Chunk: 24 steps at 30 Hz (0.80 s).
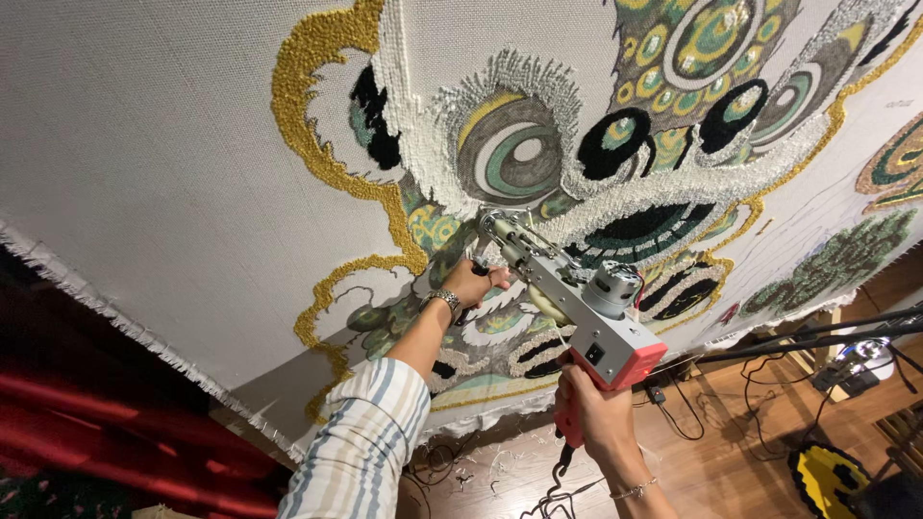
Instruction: The person uses a handheld electric tufting gun to apply white yarn into a stretched canvas, following a pre-drawn design of a stylized face. The operator guides the tool along the contours of the design, creating a textured pile on the fabric surface.
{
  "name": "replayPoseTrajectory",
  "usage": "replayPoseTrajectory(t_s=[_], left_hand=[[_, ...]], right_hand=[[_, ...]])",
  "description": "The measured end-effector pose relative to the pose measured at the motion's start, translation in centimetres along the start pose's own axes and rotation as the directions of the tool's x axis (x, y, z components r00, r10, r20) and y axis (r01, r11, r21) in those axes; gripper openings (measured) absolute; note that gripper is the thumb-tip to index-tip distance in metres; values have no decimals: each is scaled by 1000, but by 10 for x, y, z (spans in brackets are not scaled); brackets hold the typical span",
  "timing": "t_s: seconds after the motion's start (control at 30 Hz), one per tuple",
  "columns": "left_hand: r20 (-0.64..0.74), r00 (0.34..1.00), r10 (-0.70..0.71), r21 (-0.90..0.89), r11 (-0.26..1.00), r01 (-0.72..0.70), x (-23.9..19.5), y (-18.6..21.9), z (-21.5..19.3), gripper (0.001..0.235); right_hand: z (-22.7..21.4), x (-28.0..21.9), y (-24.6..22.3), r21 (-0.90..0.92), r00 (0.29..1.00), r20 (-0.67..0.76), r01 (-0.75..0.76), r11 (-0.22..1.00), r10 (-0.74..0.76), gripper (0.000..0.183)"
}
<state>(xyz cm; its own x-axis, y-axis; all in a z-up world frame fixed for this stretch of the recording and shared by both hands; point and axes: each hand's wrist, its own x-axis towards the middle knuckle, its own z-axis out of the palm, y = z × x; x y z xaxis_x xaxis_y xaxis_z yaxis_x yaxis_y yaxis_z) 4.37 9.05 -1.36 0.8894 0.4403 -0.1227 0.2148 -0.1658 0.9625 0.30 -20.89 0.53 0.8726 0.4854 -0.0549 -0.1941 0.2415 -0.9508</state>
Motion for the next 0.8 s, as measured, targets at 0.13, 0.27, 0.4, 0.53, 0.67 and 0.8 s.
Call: replayPoseTrajectory(t_s=[0.13, 0.27, 0.4, 0.53, 0.67, 0.8], left_hand=[[14, 1000, -3, 30, 1000, 3, 4, 2, -1, 40], [-7, 1000, -15, 11, 1000, 15, 4, 5, 0, 42], [-19, 999, -31, 41, 999, 32, -1, 10, 1, 41], [-29, 999, -14, 12, 1000, 15, -1, 13, 3, 38], [-15, 1000, -14, 43, 999, 15, 1, 15, -1, 37], [-11, 1000, -6, 27, 1000, 6, 2, 17, 0, 36]], right_hand=[[2, 1, 0, 49, 1000, 7, -9, 999, 8, 18], [1, 1, -2, 18, 1000, 12, 6, 1000, -6, 19], [-2, 3, -1, 27, 1000, 23, -4, 1000, 3, 18], [-3, 2, -1, 28, 999, 42, 10, 1000, -11, 19], [-4, 4, 0, 34, 999, 35, 23, 999, -24, 18], [-7, 6, 1, 56, 997, 64, 37, 998, -40, 21]])
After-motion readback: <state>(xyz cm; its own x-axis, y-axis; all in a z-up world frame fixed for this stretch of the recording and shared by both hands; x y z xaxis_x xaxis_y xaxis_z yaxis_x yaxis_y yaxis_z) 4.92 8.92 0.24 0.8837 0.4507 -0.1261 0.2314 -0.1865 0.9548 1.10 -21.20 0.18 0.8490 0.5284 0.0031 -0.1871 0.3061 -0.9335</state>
